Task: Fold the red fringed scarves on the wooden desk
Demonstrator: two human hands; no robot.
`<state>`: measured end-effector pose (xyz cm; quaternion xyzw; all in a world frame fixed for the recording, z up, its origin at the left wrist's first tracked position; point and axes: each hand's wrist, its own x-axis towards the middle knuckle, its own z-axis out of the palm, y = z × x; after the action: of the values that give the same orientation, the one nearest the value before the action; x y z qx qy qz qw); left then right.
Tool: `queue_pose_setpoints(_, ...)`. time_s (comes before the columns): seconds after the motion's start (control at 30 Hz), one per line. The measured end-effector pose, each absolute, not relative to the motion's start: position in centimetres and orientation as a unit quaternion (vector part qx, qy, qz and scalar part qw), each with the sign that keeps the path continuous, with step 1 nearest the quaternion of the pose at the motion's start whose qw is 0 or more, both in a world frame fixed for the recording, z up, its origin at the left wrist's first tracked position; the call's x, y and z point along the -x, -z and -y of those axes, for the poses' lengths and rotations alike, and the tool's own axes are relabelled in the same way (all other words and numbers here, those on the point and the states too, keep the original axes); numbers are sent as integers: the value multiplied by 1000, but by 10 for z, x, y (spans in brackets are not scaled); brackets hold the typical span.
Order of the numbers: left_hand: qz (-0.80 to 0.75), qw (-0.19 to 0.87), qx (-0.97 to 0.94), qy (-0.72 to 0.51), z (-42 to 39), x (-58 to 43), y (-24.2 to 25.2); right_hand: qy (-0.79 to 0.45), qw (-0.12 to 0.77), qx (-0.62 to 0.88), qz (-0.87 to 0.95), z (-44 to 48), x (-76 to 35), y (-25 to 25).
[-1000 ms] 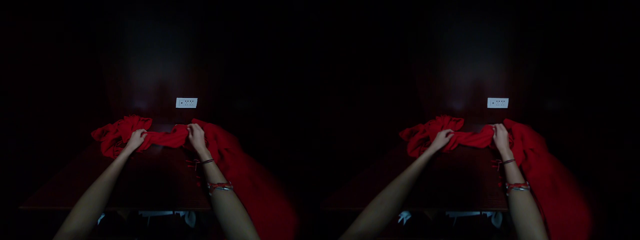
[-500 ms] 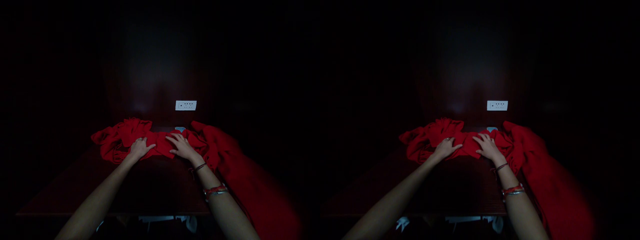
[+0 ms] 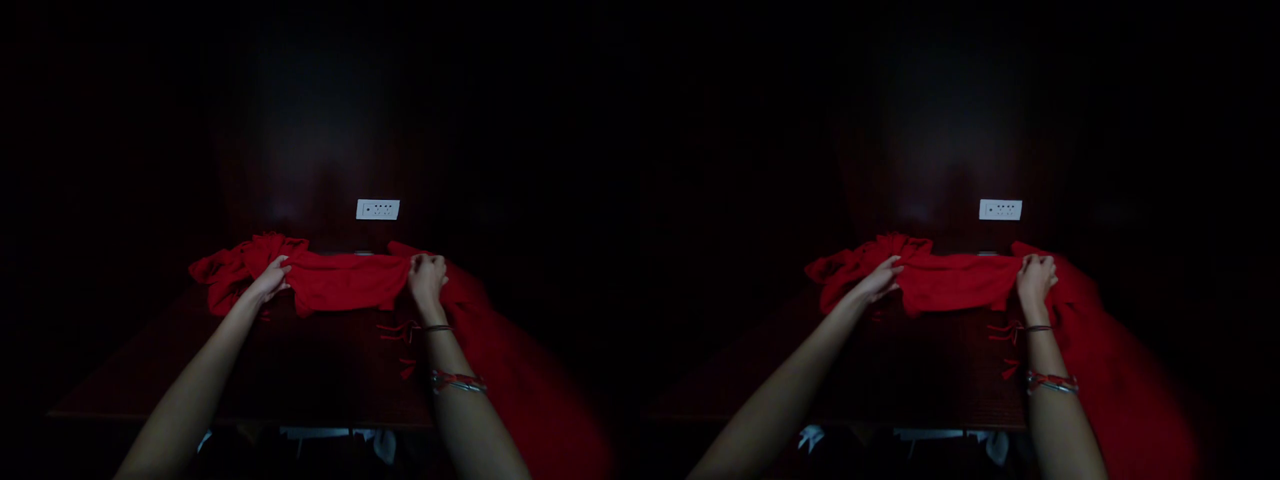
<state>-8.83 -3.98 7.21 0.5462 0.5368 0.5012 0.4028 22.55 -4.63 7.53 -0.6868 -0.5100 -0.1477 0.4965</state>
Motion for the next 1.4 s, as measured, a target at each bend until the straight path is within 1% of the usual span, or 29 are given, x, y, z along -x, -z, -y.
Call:
queue_pose_setpoints(0.07,-453,505,-504,-535,44,73,-69,163,452,604,635,53,-204,-75)
queue_pose_setpoints(0.13,-403,528,-476,-577,44,67,-67,151,384,470,780,61,-175,-72)
queue_pose_setpoints(0.2,-391,515,-466,-604,42,68,-65,103,283,380,875,67,-146,-64)
queue_pose_setpoints(0.27,-421,475,-471,-613,39,70,-63,75,204,379,900,68,-125,-51)
queue_pose_setpoints(0.33,-486,385,-502,-603,37,69,-59,50,161,403,899,66,-114,-39)
queue_pose_setpoints(0.37,-520,326,-532,-584,38,68,-56,41,165,417,893,63,-112,-35)
queue_pose_setpoints(0.4,-546,269,-569,-553,39,65,-52,35,190,431,881,61,-113,-34)
queue_pose_setpoints(0.43,-559,226,-612,-512,40,63,-49,33,232,445,864,58,-115,-34)
queue_pose_setpoints(0.47,-561,202,-656,-463,41,62,-46,35,287,459,840,57,-120,-37)
queue_pose_setpoints(0.53,-549,188,-721,-378,42,62,-43,47,400,477,781,56,-130,-48)
queue_pose_setpoints(0.57,-549,175,-734,-360,41,64,-44,59,444,479,755,57,-136,-55)
queue_pose_setpoints(0.63,-561,123,-722,-386,39,71,-48,88,500,474,719,59,-148,-66)
queue_pose_setpoints(0.7,-568,88,-684,-449,38,74,-53,112,510,466,715,60,-158,-73)
queue_pose_setpoints(0.73,-564,100,-676,-464,40,71,-54,119,501,463,722,61,-161,-75)
queue_pose_setpoints(0.77,-554,128,-683,-459,43,66,-53,123,485,461,733,61,-162,-75)
queue_pose_setpoints(0.83,-520,192,-729,-401,52,48,-46,137,443,461,756,62,-162,-73)
queue_pose_setpoints(0.87,-507,199,-748,-379,57,38,-41,148,423,464,764,63,-160,-72)
queue_pose_setpoints(0.9,-502,191,-751,-384,61,28,-36,162,407,466,769,64,-158,-71)
queue_pose_setpoints(0.97,-505,177,-727,-431,65,14,-27,192,393,467,768,67,-153,-71)
queue_pose_setpoints(1.0,-507,188,-702,-464,65,10,-25,205,394,465,766,68,-150,-71)
queue_pose_setpoints(1.1,-480,291,-616,-553,56,9,-32,229,401,453,763,71,-147,-72)
queue_pose_setpoints(1.17,-445,330,-577,-600,45,13,-50,233,415,454,754,71,-148,-70)
queue_pose_setpoints(1.23,-434,305,-571,-627,33,20,-82,228,444,466,731,70,-152,-69)
queue_pose_setpoints(1.33,-474,229,-579,-623,16,35,-153,209,480,483,702,68,-162,-81)
queue_pose_setpoints(1.4,-477,219,-580,-623,8,47,-209,207,498,484,689,68,-171,-108)
